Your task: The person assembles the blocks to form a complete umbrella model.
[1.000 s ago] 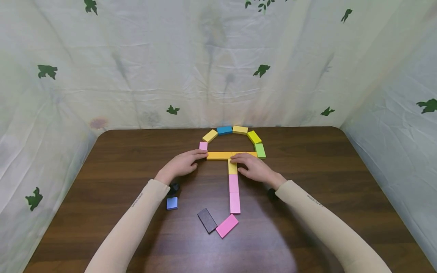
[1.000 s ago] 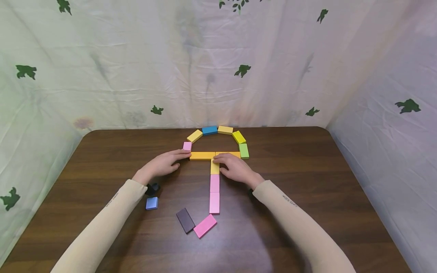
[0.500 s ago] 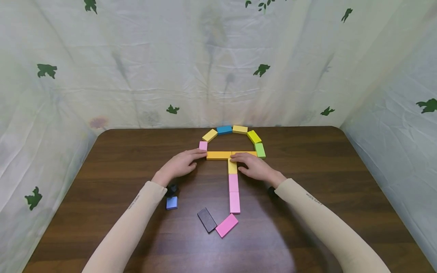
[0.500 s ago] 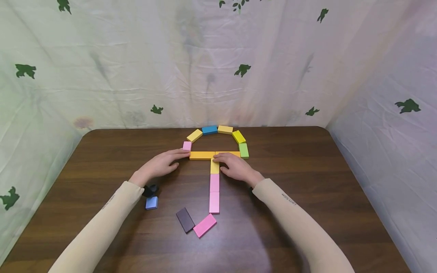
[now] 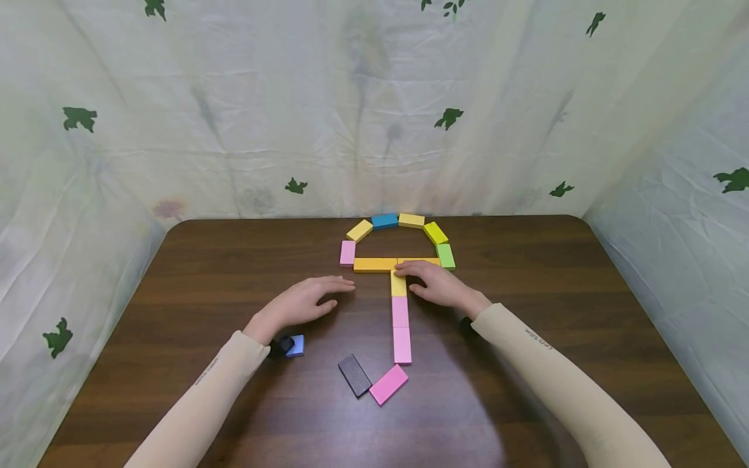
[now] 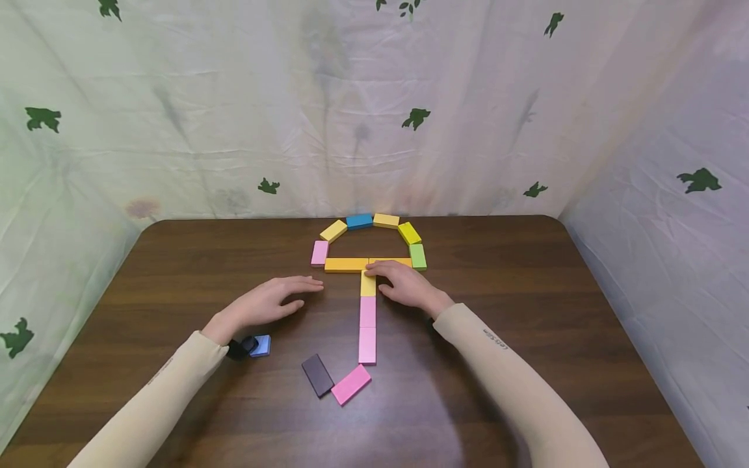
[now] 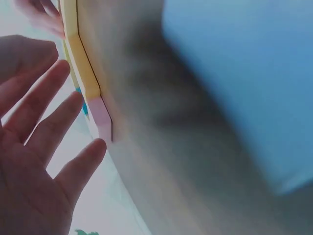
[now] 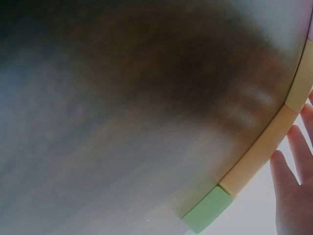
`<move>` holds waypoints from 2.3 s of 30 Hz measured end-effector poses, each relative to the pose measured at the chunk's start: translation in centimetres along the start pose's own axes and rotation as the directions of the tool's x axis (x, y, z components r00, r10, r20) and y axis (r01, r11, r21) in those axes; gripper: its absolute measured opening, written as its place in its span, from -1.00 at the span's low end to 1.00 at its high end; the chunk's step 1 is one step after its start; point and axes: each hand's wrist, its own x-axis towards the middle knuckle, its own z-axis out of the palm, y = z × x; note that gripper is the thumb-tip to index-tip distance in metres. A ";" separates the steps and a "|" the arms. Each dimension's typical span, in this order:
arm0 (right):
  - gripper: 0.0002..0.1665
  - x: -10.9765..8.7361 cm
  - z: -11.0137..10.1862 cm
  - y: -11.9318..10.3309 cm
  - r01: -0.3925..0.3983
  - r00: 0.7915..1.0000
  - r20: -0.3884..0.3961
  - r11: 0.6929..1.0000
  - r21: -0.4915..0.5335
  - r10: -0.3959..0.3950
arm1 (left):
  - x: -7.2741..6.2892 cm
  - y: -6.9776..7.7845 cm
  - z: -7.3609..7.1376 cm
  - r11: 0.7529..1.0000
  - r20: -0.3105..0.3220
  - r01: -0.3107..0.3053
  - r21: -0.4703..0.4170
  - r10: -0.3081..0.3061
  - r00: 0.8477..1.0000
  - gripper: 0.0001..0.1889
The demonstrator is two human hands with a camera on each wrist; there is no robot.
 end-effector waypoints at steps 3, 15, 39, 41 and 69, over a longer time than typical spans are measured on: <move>-0.54 0.0 0.0 0.0 -0.004 1.000 0.006 1.000 0.010 0.003 | -0.7 1.0 0.6 0.998 0.013 -0.046 -0.032 0.046 0.999 -0.58; -0.54 0.1 0.1 0.3 -0.027 0.999 0.017 1.000 0.007 0.027 | -3.1 4.5 2.9 0.983 0.078 -0.156 -0.095 0.163 0.984 -0.61; -0.54 0.0 -0.1 0.0 -0.025 1.000 0.010 1.000 0.018 0.025 | -5.2 7.0 5.7 0.974 0.002 -0.225 0.025 0.225 0.974 -0.71; -0.54 0.0 -0.1 0.1 -0.027 1.000 0.010 1.000 0.017 0.026 | -5.4 6.9 5.8 0.972 0.001 -0.232 0.022 0.232 0.973 -0.72; -0.52 0.1 0.0 0.0 -0.079 0.997 0.022 0.996 0.027 0.079 | -6.0 7.4 6.1 0.970 -0.012 -0.235 0.054 0.236 0.972 -0.70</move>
